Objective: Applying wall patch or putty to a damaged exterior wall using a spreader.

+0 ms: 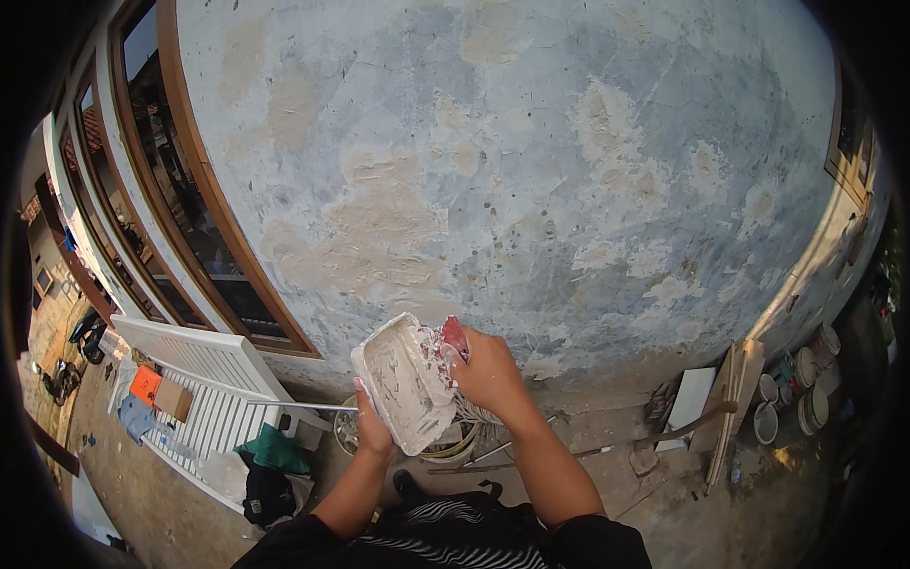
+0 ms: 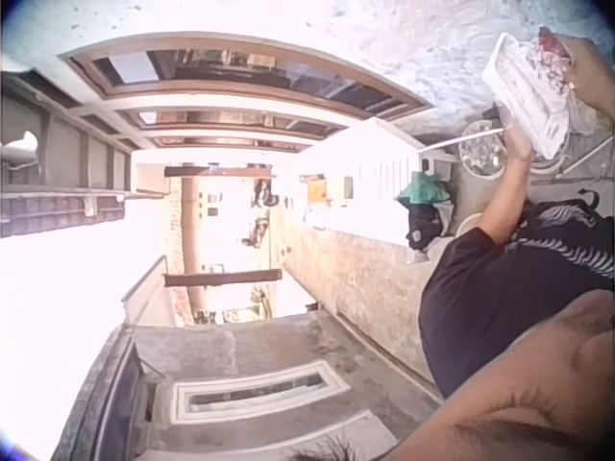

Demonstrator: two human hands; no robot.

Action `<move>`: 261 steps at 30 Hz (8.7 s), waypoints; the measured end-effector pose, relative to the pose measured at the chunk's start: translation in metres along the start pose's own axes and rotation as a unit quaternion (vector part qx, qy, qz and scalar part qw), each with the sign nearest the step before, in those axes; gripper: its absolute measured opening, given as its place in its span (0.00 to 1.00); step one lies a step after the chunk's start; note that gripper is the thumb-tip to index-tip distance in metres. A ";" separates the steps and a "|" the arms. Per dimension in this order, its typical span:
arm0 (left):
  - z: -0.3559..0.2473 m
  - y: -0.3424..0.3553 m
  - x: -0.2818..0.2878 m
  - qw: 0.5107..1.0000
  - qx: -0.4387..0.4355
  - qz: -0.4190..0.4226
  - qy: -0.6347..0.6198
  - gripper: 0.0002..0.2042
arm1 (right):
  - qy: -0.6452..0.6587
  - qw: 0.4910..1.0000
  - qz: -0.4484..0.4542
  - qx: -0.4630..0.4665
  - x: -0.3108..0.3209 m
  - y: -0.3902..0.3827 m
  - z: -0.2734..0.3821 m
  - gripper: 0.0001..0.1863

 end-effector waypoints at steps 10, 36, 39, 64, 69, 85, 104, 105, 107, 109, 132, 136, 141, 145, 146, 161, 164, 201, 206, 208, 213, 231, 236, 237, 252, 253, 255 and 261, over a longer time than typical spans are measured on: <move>-0.007 -0.002 -0.011 0.999 0.043 0.016 0.000 0.38 | 0.039 0.999 -0.020 0.027 0.007 0.002 -0.003 0.10; 0.007 -0.013 -0.015 0.997 0.067 0.043 0.009 0.37 | 0.009 1.000 -0.014 -0.001 0.020 -0.002 -0.015 0.13; 0.005 -0.013 -0.019 0.996 0.064 0.056 0.009 0.38 | 0.002 0.999 -0.035 0.024 0.023 -0.005 -0.006 0.11; -0.002 -0.013 -0.028 0.995 0.071 0.052 -0.040 0.36 | -0.077 0.997 0.021 -0.007 0.022 0.007 0.001 0.11; 0.001 -0.010 -0.026 0.993 0.086 0.067 -0.036 0.37 | -0.076 0.996 0.024 0.049 0.023 0.009 0.010 0.11; 0.000 -0.008 -0.036 0.983 0.156 0.093 -0.028 0.37 | -0.112 0.982 0.081 0.131 0.029 0.019 0.037 0.13; 0.022 -0.014 -0.032 0.958 0.264 0.110 -0.035 0.30 | -0.241 0.929 0.196 0.204 -0.027 0.008 0.059 0.11; 0.024 -0.012 -0.030 0.958 0.263 0.110 -0.039 0.30 | -0.259 0.918 0.213 0.212 -0.030 0.005 0.061 0.11; 0.028 -0.009 -0.027 0.955 0.268 0.115 -0.047 0.29 | -0.276 0.906 0.233 0.219 -0.035 0.001 0.059 0.10; 0.030 -0.005 -0.020 0.954 0.269 0.120 -0.054 0.29 | -0.289 0.880 0.257 0.275 -0.045 -0.010 0.065 0.10; 0.034 -0.009 -0.020 0.947 0.285 0.150 0.003 0.36 | -0.317 0.861 0.218 0.332 -0.043 -0.024 0.082 0.09; 0.022 -0.007 -0.020 0.951 0.281 0.129 0.000 0.35 | -0.311 0.846 0.210 0.378 -0.055 -0.042 0.087 0.08; 0.011 -0.001 -0.015 0.965 0.236 0.118 0.010 0.34 | -0.287 0.841 0.214 0.406 -0.062 -0.057 0.087 0.10; 0.017 -0.006 -0.013 0.959 0.261 0.108 0.015 0.34 | -0.343 0.849 0.184 0.356 -0.037 -0.043 0.092 0.11; 0.021 -0.008 -0.013 0.952 0.281 0.124 -0.019 0.34 | -0.343 0.849 0.185 0.358 -0.035 -0.039 0.090 0.11; 0.016 -0.006 -0.024 0.952 0.266 0.152 -0.008 0.30 | -0.340 0.797 0.212 0.451 -0.048 -0.063 0.097 0.08; 0.021 0.000 -0.014 0.956 0.265 0.120 -0.024 0.30 | -0.339 0.788 0.228 0.460 -0.056 -0.072 0.095 0.08; 0.030 -0.015 -0.038 0.952 0.266 0.150 0.021 0.33 | -0.273 0.838 0.157 0.446 -0.024 -0.090 0.076 0.10; 0.034 -0.022 -0.034 0.941 0.288 0.158 0.082 0.32 | -0.311 0.810 0.169 0.467 -0.029 -0.097 0.074 0.13; 0.035 -0.026 -0.031 0.936 0.292 0.159 0.112 0.32 | -0.330 0.809 0.198 0.445 -0.033 -0.099 0.070 0.13; 0.051 -0.029 -0.020 0.915 0.340 0.182 0.116 0.31 | -0.327 0.806 0.197 0.453 -0.033 -0.103 0.070 0.13; 0.030 0.005 -0.046 0.962 0.162 0.166 -0.144 0.35 | -0.154 0.973 0.061 0.158 0.041 -0.058 0.037 0.12; 0.040 0.009 -0.048 0.961 0.165 0.185 -0.124 0.36 | -0.106 0.991 -0.016 0.079 0.051 -0.057 0.015 0.12; 0.044 0.011 -0.048 0.963 0.167 0.178 -0.116 0.36 | -0.091 0.995 -0.028 0.022 0.053 -0.057 0.006 0.13; 0.075 0.013 -0.041 0.934 0.253 0.241 -0.078 0.37 | 0.040 0.986 -0.123 -0.103 0.001 -0.086 -0.049 0.15; 0.080 0.016 -0.035 0.934 0.260 0.238 -0.063 0.37 | 0.027 0.986 -0.125 -0.105 -0.001 -0.088 -0.045 0.15; 0.088 0.019 -0.028 0.931 0.276 0.233 -0.047 0.37 | 0.044 0.984 -0.130 -0.115 -0.010 -0.093 -0.049 0.15; 0.083 0.014 -0.027 0.925 0.290 0.243 -0.045 0.38 | 0.048 0.972 -0.164 -0.162 -0.006 -0.114 -0.054 0.15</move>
Point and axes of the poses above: each hand's wrist, its own y-axis towards the middle knuckle, its own x-axis out of the back of the hand, z = x × y, the point moved 9 cm from there along y, towards the middle knuckle
